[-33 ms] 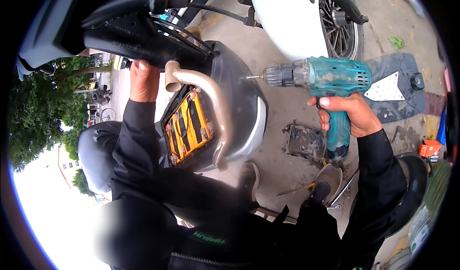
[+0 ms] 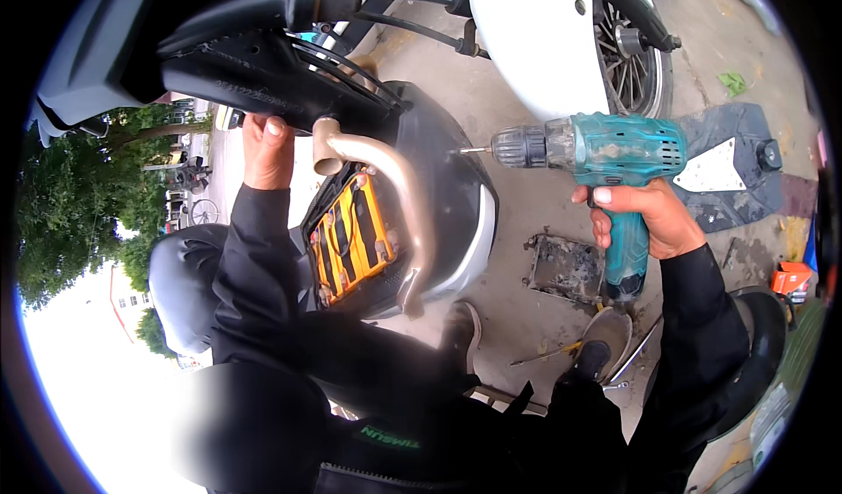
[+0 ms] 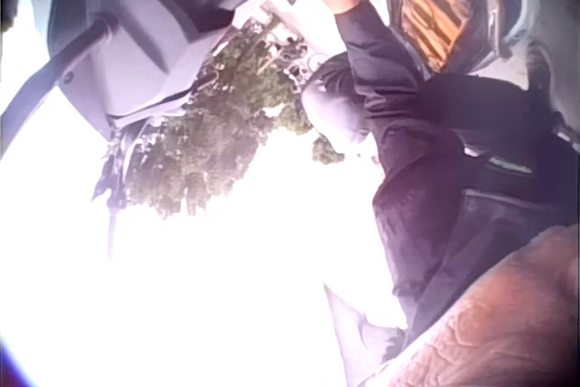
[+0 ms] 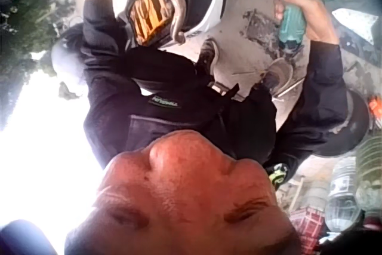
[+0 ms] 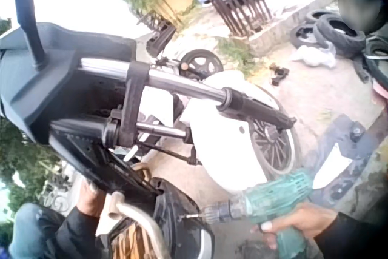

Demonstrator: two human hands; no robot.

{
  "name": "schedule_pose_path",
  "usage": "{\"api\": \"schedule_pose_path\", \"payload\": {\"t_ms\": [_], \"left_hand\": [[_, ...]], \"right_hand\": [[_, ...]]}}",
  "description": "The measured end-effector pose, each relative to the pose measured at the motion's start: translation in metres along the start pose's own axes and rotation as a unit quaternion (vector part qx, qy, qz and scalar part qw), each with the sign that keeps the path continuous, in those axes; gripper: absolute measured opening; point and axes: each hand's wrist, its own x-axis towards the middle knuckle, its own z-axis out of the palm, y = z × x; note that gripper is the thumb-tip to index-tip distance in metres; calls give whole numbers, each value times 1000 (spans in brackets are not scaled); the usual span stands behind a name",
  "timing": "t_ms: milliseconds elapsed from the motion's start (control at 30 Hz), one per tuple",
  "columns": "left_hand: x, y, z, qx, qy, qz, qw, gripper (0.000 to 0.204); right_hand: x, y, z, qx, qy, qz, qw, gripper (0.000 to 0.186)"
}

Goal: The person opens the seat of a white scooter to access the battery compartment. They use a cordless drill to remove and install screws on the floorboard and battery cover, working on the scooter's internal components.

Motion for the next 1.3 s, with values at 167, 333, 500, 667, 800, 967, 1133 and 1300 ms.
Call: {"api": "schedule_pose_path", "payload": {"t_ms": [167,333,500,667,800,967,1133,1300], "left_hand": [[27,11,-19,-33,-113,-27,993,107],[57,24,-8,69,-248,-39,966,111],[53,23,4,50,-223,-54,972,105],[26,31,13,160,-64,-34,984,81],[-12,59,56,480,125,51,867,34],[-18,104,67,673,8,349,652,21],[49,127,95,691,-230,331,600,39],[67,117,106,745,-305,177,566,47]], "right_hand": [[2,-2,-2,27,-12,7,1000,38],[2,-4,-1,15,-13,2,1000,40],[1,-18,5,-72,14,-18,997,33],[3,-36,6,-112,-16,7,994,35],[1,-36,8,-135,7,-19,991,35],[4,-44,9,-146,-18,-19,989,31],[-1,-46,15,-154,-19,-39,987,28],[2,-40,18,-144,-20,-36,989,27]]}}
